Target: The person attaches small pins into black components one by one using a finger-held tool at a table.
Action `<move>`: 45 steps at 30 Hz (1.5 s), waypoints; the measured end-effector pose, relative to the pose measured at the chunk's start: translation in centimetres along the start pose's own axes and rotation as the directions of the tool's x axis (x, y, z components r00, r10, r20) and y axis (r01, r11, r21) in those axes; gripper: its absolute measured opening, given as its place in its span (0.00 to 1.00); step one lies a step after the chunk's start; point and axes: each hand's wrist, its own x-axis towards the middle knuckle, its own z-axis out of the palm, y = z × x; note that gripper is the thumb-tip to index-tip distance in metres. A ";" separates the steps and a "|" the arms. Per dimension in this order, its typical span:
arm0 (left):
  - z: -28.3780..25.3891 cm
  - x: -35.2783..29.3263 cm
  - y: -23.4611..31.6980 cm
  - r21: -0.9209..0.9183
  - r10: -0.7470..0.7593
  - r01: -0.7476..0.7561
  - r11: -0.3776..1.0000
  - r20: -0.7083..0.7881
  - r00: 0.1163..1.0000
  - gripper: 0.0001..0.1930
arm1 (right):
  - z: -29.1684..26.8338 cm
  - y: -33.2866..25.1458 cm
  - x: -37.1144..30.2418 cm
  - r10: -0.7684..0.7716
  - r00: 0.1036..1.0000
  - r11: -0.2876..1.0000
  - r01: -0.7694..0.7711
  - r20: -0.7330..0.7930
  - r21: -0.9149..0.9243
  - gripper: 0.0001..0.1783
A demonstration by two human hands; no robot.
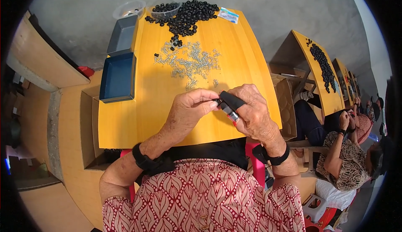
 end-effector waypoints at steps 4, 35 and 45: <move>0.1 0.1 -0.1 0.020 -0.005 0.005 1.000 -0.002 1.000 0.10 | -0.1 0.3 -0.2 0.065 0.997 0.994 -0.061 -0.044 0.092 0.14; -0.1 0.2 -1.2 -0.043 -0.053 0.050 0.998 -0.072 0.996 0.11 | 2.8 -0.1 -0.6 0.059 0.993 0.998 -0.061 -0.106 -0.015 0.20; -1.6 0.8 0.6 0.098 -0.070 0.063 0.993 0.073 0.995 0.14 | 3.6 0.5 -0.4 0.006 0.975 0.997 0.010 -0.223 0.072 0.19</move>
